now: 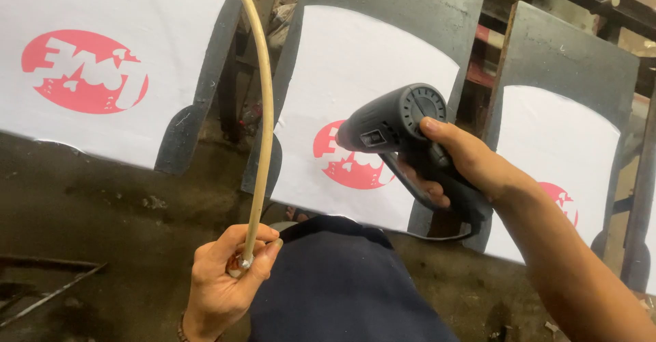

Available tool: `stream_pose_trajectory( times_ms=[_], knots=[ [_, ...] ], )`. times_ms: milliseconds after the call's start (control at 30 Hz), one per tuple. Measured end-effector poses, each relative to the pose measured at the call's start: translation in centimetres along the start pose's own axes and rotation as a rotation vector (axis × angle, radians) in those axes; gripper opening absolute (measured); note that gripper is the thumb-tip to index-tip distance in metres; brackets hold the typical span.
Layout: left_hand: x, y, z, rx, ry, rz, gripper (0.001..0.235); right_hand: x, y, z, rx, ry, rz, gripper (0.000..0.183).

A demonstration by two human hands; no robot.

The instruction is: Using a heat gun to dry the ink on screen-printed shirts.

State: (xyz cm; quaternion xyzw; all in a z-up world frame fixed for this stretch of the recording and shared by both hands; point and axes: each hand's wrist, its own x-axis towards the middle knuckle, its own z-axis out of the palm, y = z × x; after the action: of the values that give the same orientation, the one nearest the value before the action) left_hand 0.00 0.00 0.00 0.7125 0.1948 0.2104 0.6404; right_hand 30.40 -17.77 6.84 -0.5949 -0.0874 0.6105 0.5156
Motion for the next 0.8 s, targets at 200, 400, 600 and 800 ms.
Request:
stream_pose_trajectory(
  times_ms=[200, 400, 600, 800],
  knots=[
    [0.6, -0.4, 0.0, 0.001, -0.024, 0.019, 0.009, -1.0, -0.5, -0.4, -0.125, 0.056, -0.116, 0.065],
    [1.3, -0.4, 0.1, -0.011, -0.042, -0.004, 0.01, -2.0, 1.2, -2.4, -0.068, 0.29, 0.046, 0.069],
    [1.7, -0.6, 0.2, 0.006, -0.059, -0.01, 0.011, -4.2, 1.1, -2.5, -0.086, 0.165, -0.037, 0.072],
    [1.6, -0.5, 0.4, -0.011, -0.041, -0.026, 0.011, -5.4, 1.4, -1.9, 0.01, 0.081, -0.072, 0.074]
  ],
)
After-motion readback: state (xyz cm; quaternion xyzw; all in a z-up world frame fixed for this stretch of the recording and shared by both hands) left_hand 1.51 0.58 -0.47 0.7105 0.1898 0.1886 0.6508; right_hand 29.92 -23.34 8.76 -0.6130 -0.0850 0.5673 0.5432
